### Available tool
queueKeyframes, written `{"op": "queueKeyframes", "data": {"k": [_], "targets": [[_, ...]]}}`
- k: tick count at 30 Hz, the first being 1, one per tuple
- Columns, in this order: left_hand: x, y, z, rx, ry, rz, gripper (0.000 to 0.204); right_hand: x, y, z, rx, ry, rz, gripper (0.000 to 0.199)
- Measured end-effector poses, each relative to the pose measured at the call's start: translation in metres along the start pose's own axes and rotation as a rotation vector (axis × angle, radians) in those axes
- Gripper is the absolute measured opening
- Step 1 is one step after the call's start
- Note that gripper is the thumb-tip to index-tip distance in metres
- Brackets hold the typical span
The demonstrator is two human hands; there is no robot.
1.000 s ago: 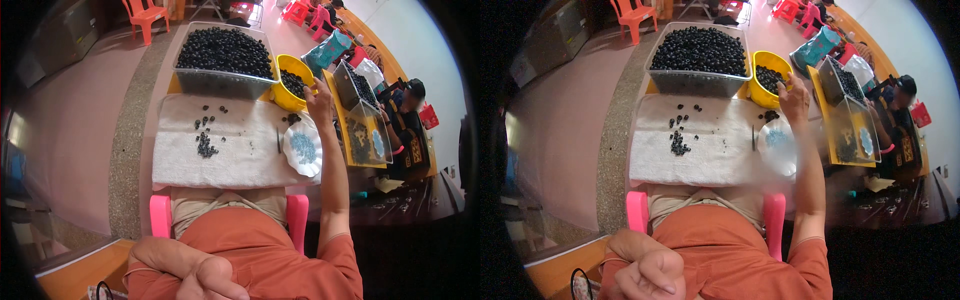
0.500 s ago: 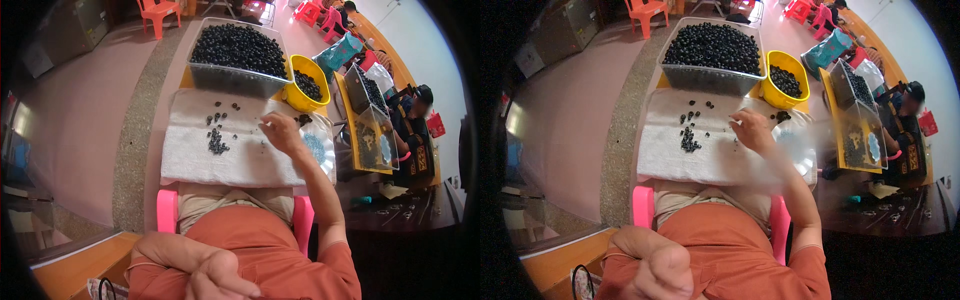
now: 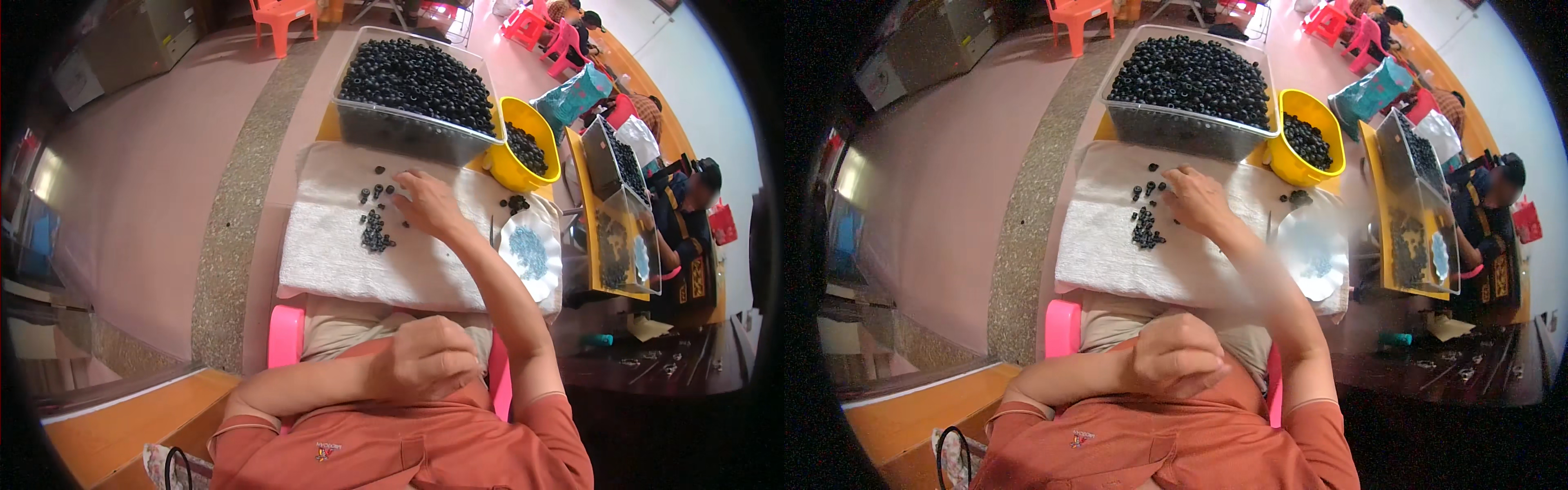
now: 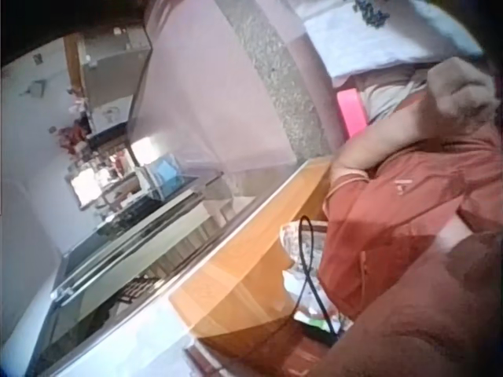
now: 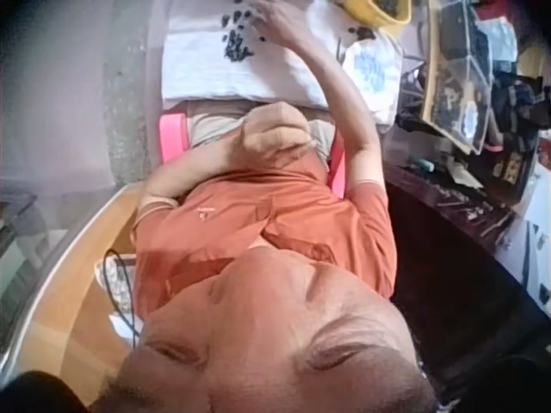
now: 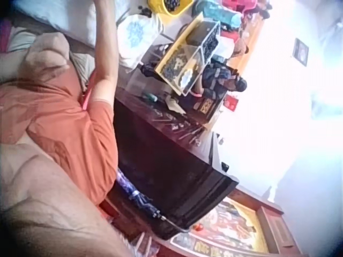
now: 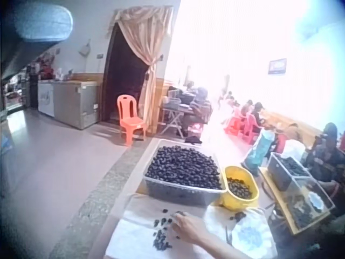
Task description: Sorting small black components from a large container into a small dish.
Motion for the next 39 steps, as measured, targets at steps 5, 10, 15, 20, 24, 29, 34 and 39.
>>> {"op": "queueKeyframes", "data": {"k": [5,10,15,20,24,29,34,39], "targets": [[0.009,-0.006,0.018,0.215,0.060,-0.035,0.019,-0.009,0.007,0.001,-0.040,-0.070,0.149,0.025],[0.018,-0.013,0.049,0.549,0.129,-0.176,0.011,-0.007,-0.011,-0.017,0.043,0.085,-0.024,0.018],[0.033,-0.024,0.084,1.054,-0.216,-0.530,0.013,0.028,-0.053,0.005,-0.110,0.380,-0.058,0.015],[0.037,-0.026,0.091,1.275,-0.450,-0.576,0.014,0.051,-0.090,0.031,-0.081,0.641,-0.074,0.018],[0.037,-0.031,0.094,1.363,-0.533,-0.401,0.014,0.058,-0.105,0.028,-0.046,0.629,-0.098,0.020],[0.034,-0.029,0.089,1.418,-0.546,-0.336,0.015,0.055,-0.115,0.019,-0.038,0.712,-0.085,0.023],[0.032,-0.034,0.091,1.421,-0.538,-0.358,0.015,0.049,-0.120,0.016,-0.045,0.716,-0.075,0.027],[0.033,-0.039,0.096,1.440,-0.527,-0.402,0.011,0.046,-0.124,0.019,-0.048,0.697,-0.125,0.028]]}}
Point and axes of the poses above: each hand's wrist, its own y-axis towards the middle knuckle, its own x-axis out of the back of the hand, z = x × y, the point moved 1 cm from there along y, towards the middle knuckle, and after that the axes turned 7 degrees about -z, right-handed, at the moved point
